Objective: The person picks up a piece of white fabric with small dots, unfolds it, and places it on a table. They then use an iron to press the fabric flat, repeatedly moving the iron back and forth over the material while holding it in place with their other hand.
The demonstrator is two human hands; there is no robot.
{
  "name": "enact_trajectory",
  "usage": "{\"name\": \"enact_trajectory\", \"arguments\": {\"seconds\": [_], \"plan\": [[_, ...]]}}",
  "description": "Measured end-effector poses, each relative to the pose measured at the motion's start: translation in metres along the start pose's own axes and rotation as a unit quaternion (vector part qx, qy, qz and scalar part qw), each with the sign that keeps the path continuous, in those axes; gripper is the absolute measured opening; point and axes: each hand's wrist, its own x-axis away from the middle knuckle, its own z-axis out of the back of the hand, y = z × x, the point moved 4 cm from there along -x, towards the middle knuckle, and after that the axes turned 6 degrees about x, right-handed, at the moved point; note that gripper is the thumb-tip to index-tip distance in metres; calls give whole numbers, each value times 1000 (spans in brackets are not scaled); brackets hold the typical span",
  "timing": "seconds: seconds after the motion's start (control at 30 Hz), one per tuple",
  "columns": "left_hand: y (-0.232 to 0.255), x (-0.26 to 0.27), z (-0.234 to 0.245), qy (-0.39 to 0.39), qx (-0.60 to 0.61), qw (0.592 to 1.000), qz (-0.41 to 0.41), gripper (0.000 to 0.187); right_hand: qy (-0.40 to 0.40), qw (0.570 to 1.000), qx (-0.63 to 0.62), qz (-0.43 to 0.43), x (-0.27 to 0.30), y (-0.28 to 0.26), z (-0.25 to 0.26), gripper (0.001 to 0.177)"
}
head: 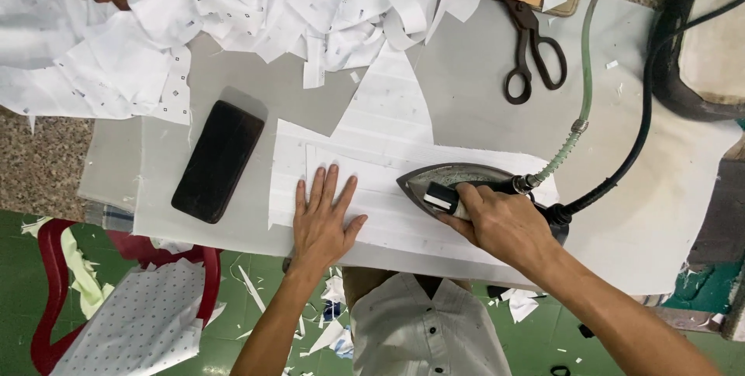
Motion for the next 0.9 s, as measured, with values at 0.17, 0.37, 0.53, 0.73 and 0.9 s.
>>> {"name": "enact_trajectory", "arguments": {"seconds": [0.17,0.37,0.53,0.73,0.9], "plan": [[8,-35,11,24,18,999,-39,66,21,1000,21,1,3,-2,2,43],[27,-122,-3,17,-2,977,-212,53,262,961,40,81,42,-2,29,47],[31,-195,-9,112,-22,992,-56,41,260,961,71,53,91,11,11,50],[8,-275,-33,-165,-12,984,60,22,153,982,107,34,118,30,-16,77],[-6,-300,90,168,-133,975,-64,108,222,966,118,61,118,33,-31,63]]}}
